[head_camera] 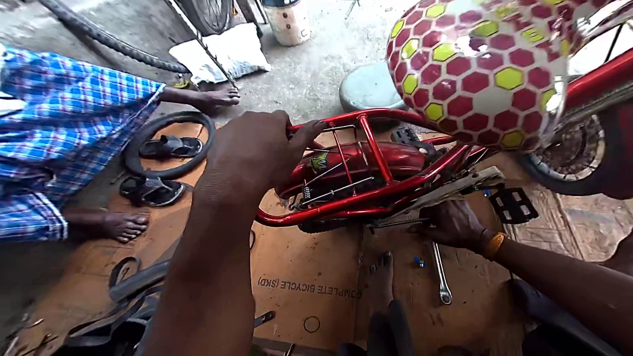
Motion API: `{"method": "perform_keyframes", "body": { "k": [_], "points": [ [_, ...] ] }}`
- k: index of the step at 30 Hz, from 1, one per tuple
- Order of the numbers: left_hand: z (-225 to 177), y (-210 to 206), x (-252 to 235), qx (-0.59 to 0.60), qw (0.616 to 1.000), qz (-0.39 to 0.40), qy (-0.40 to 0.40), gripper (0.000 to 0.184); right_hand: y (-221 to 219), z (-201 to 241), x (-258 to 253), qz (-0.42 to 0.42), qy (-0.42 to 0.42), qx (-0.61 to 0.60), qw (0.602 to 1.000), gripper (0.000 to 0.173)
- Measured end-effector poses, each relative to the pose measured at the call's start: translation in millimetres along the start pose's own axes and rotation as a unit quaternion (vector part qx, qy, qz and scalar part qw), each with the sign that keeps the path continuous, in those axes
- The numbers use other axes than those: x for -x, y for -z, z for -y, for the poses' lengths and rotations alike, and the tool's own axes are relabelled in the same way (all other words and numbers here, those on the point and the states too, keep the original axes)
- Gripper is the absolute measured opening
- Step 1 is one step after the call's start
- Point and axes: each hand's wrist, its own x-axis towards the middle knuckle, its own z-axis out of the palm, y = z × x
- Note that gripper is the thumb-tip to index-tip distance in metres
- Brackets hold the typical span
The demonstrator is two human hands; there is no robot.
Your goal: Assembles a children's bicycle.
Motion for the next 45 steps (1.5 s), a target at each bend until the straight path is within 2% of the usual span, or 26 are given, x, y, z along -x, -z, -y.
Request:
{"method": "perform_keyframes", "body": {
  "k": [3, 7, 9, 10, 12, 15, 16, 18, 20, 22, 24, 26, 29, 32, 34, 38, 42, 45],
  "points": [
    [3.7, -1.8, -0.3, 0.000, 1.000, 0.002, -0.003, 0.081, -29.9, -7.4, -4.9, -0.026, -0.030, -0.036, 0.999, 0.056],
    [4.4, -5.3, -0.3, 0.003, 1.000, -0.020, -0.014, 0.078, -7.0, -10.5, 1.7, 0.087, 0.035, -0.041, 0.995, 0.051],
    [4.3, -2.0, -2.2, -0.004, 1.000, 0.000, -0.002, 0.081, 1.7, -10.8, 14.5, 0.108, 0.075, -0.035, 0.991, 0.052],
    [5.2, -2.0, -2.5, -0.003, 1.000, 0.007, 0.001, 0.083, -0.7, -9.2, 25.1, 0.118, 0.063, -0.040, 0.990, 0.052],
    [7.3, -4.6, -0.9, -0.004, 1.000, -0.010, -0.017, 0.080, -12.4, -4.1, 48.9, 0.146, -0.023, -0.062, 0.987, 0.052],
    [8.3, -7.7, -0.1, 0.010, 0.992, -0.085, -0.094, 0.066, -38.4, -10.0, 73.2, 0.199, -0.191, -0.099, 0.956, 0.053],
    [8.9, -7.7, -0.4, 0.024, 0.988, -0.103, -0.115, 0.069, -45.9, -13.0, 77.9, 0.202, -0.231, -0.111, 0.945, 0.054],
    [9.3, -7.7, -0.4, 0.046, 0.985, -0.117, -0.122, 0.088, -57.4, -17.6, 89.4, 0.186, -0.288, -0.136, 0.929, 0.053],
    [10.1, -9.5, -1.2, 0.061, 0.983, -0.129, -0.112, 0.099, -68.3, -22.0, 105.7, 0.143, -0.346, -0.185, 0.909, 0.051],
    [11.8, -10.1, -2.0, 0.053, 0.982, -0.134, -0.119, 0.097, -79.1, -23.8, 121.2, 0.097, -0.403, -0.228, 0.881, 0.050],
    [15.2, -10.1, -4.9, 0.032, 0.977, -0.142, -0.158, 0.089, -88.4, -14.2, 134.2, 0.061, -0.437, -0.208, 0.873, 0.046],
    [17.8, -9.9, -8.1, 0.010, 0.971, -0.153, -0.185, 0.079, -91.6, 3.7, 138.4, 0.021, -0.421, -0.159, 0.893, 0.036],
    [23.2, -13.2, -10.9, 0.013, 0.965, -0.157, -0.210, 0.068, -93.2, 33.2, 122.2, -0.004, -0.357, -0.153, 0.921, 0.044],
    [23.2, -16.2, -10.6, 0.046, 0.963, -0.157, -0.212, 0.065, -102.2, 57.6, 91.2, 0.062, -0.360, -0.205, 0.908, 0.042],
    [19.1, -13.6, -5.9, 0.059, 0.966, -0.156, -0.195, 0.060, -111.4, 65.3, 78.2, 0.090, -0.381, -0.192, 0.900, 0.037],
    [16.4, -10.5, 0.2, 0.058, 0.973, -0.138, -0.175, 0.053, -105.1, 73.9, 63.8, 0.062, -0.383, -0.226, 0.894, 0.031],
    [18.7, -10.8, -2.8, 0.044, 0.975, -0.126, -0.177, 0.058, -73.3, 108.5, 34.8, -0.020, -0.320, -0.441, 0.838, 0.037],
    [17.2, -9.9, -1.8, 0.047, 0.977, -0.119, -0.171, 0.060, -57.4, 138.6, 5.1, -0.059, -0.287, -0.547, 0.784, 0.029]
  ]
}}
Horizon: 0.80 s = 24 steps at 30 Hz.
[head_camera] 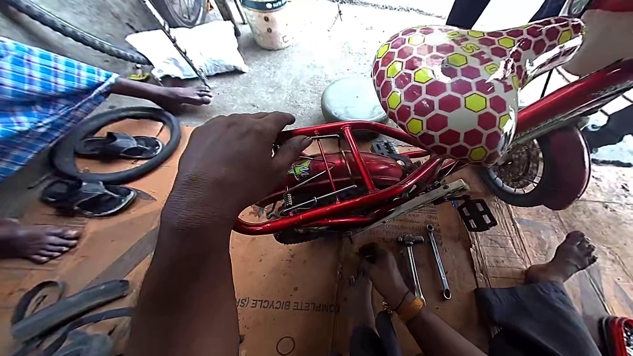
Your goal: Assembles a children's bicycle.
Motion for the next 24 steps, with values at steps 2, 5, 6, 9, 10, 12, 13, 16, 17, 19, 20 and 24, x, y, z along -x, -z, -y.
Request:
{"method": "perform_keyframes", "body": {
  "k": [2, 5, 6, 9, 10, 12, 13, 16, 17, 19, 20, 24],
  "points": [
    [-2.2, 1.2, 0.1, -0.002, 1.000, 0.003, 0.007, 0.060, -13.8, 10.9, -3.8, -0.024, 0.005, -0.082, 0.996, 0.023],
    [-3.5, 1.8, 1.1, 0.001, 1.000, 0.004, 0.012, 0.058, -20.1, 18.2, -1.4, -0.042, -0.013, -0.141, 0.989, 0.022],
    [-3.6, 1.6, 1.4, 0.004, 1.000, 0.003, 0.011, 0.057, -20.4, 18.5, 0.1, -0.043, -0.017, -0.153, 0.987, 0.022],
    [-3.3, 2.1, 1.3, 0.012, 1.000, 0.004, 0.009, 0.057, -20.9, 19.1, 1.5, -0.052, -0.018, -0.178, 0.982, 0.019],
    [-3.3, 2.2, 1.5, 0.013, 1.000, 0.006, 0.009, 0.057, -21.2, 19.9, 2.2, -0.056, -0.020, -0.180, 0.982, 0.018],
    [-3.8, 2.7, 1.5, 0.014, 1.000, 0.008, 0.013, 0.060, -21.1, 21.6, 2.8, -0.063, -0.025, -0.190, 0.979, 0.017],
    [-4.2, 2.8, 1.5, 0.016, 1.000, 0.007, 0.013, 0.060, -21.0, 22.5, 2.7, -0.068, -0.031, -0.204, 0.976, 0.017],
    [-5.0, 2.6, 1.9, 0.010, 1.000, -0.002, 0.011, 0.059, -22.4, 25.1, 0.4, -0.078, -0.054, -0.255, 0.962, 0.015],
    [-4.8, 2.5, 2.0, 0.008, 1.000, -0.007, 0.007, 0.059, -23.6, 26.8, 0.0, -0.079, -0.063, -0.273, 0.957, 0.015],
    [-3.8, 1.8, 1.4, 0.002, 1.000, -0.012, -0.002, 0.059, -26.9, 29.6, 0.3, -0.077, -0.080, -0.307, 0.945, 0.017],
    [-3.0, 1.1, 1.3, -0.001, 1.000, -0.013, -0.005, 0.060, -28.6, 30.3, 0.8, -0.077, -0.088, -0.320, 0.940, 0.018],
    [-4.0, 0.9, 1.4, -0.002, 1.000, -0.012, -0.002, 0.060, -31.5, 34.2, 1.0, -0.088, -0.110, -0.363, 0.921, 0.017]
  ]
}}
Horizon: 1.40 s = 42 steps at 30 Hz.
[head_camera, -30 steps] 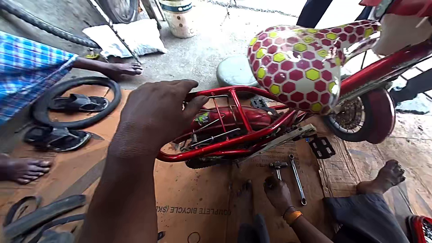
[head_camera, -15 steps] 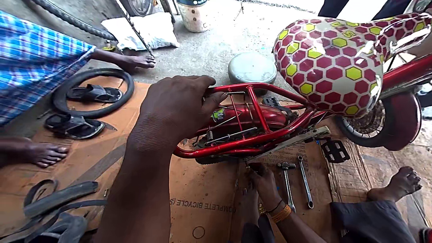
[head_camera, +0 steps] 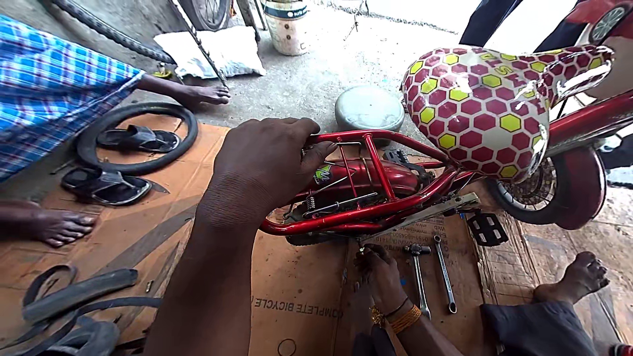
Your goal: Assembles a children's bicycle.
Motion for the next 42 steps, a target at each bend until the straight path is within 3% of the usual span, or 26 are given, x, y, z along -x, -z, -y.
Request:
{"method": "perform_keyframes", "body": {
  "k": [6, 9, 12, 17, 21, 24, 26, 31, 38, 42],
  "points": [
    [0.6, -0.4, -0.8, -0.004, 1.000, 0.005, 0.001, 0.057, -5.6, 4.5, 0.8, 0.012, -0.045, -0.025, 0.999, 0.016],
    [0.4, -0.2, -0.5, -0.011, 1.000, 0.008, -0.001, 0.054, -6.4, 8.7, -0.6, 0.029, -0.139, -0.029, 0.989, 0.041],
    [-1.3, -0.7, -0.3, -0.020, 1.000, 0.024, 0.000, 0.056, -3.3, 6.1, -3.9, 0.052, -0.161, -0.023, 0.985, 0.055],
    [-3.3, -0.2, 0.4, -0.020, 0.998, 0.063, 0.015, 0.060, -0.1, -6.8, -10.5, 0.078, -0.102, 0.004, 0.992, 0.034],
    [-4.6, 0.5, 0.8, -0.017, 0.998, 0.062, 0.023, 0.060, -12.3, -3.6, -8.1, 0.039, -0.097, -0.034, 0.994, 0.053],
    [-2.8, -0.4, -0.4, -0.018, 0.998, 0.056, 0.023, 0.058, -3.3, -9.8, -12.2, 0.067, -0.011, 0.024, 0.997, 0.029],
    [-1.8, -0.3, -1.3, -0.014, 0.998, 0.057, 0.024, 0.059, 0.9, -11.6, -14.3, 0.073, 0.012, 0.053, 0.996, 0.025],
    [-2.2, 0.6, -1.9, -0.003, 0.998, 0.051, 0.026, 0.056, -3.6, -5.2, -11.5, 0.060, -0.020, 0.044, 0.997, 0.034],
    [-3.2, 2.3, -0.9, -0.008, 0.998, 0.052, 0.031, 0.054, -3.2, 3.2, -12.3, 0.039, -0.055, 0.001, 0.998, 0.030],
    [-4.3, 2.2, 0.3, -0.009, 0.998, 0.046, 0.031, 0.054, -1.1, 0.3, -13.3, 0.071, -0.076, -0.015, 0.994, 0.041]
  ]
}}
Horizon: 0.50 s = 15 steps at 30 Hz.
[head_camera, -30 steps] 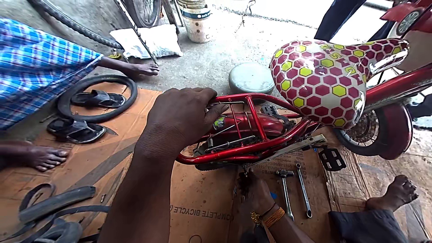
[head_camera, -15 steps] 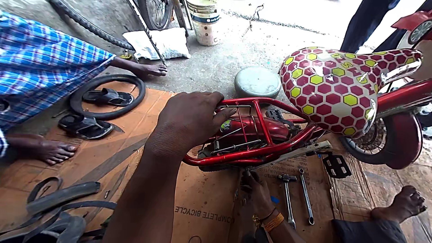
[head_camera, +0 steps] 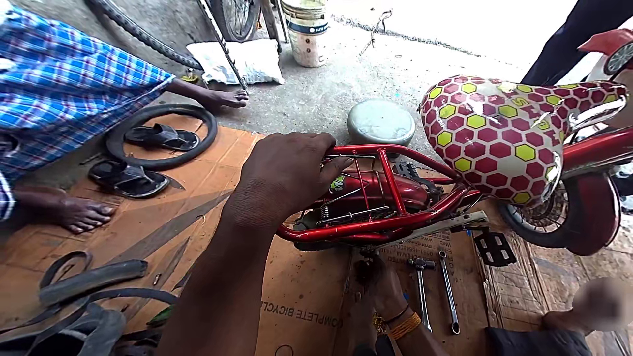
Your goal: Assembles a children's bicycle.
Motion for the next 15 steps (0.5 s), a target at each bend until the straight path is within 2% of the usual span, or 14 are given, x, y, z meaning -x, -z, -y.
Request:
{"method": "perform_keyframes", "body": {
  "k": [2, 7, 8, 11, 15],
  "points": [
    [1.9, -0.2, -1.1, 0.000, 1.000, 0.002, -0.001, 0.055, 1.0, -0.8, 0.6, 0.032, 0.014, 0.024, 0.999, 0.035],
    [0.8, 0.1, -2.4, 0.004, 1.000, 0.003, 0.001, 0.054, -0.7, -3.6, 0.7, -0.010, 0.028, 0.011, 0.999, 0.027],
    [0.6, -0.2, -2.0, 0.002, 1.000, 0.002, 0.001, 0.055, 1.0, -3.8, 1.4, -0.011, 0.014, 0.007, 1.000, 0.029],
    [2.3, -1.8, -1.2, 0.002, 1.000, -0.003, 0.000, 0.055, 4.3, 0.4, 5.8, -0.002, -0.055, 0.037, 0.998, 0.050],
    [2.6, -1.1, -1.2, 0.004, 1.000, 0.002, -0.002, 0.055, 4.4, 2.7, 8.0, 0.003, -0.058, 0.034, 0.998, 0.047]
  ]
}}
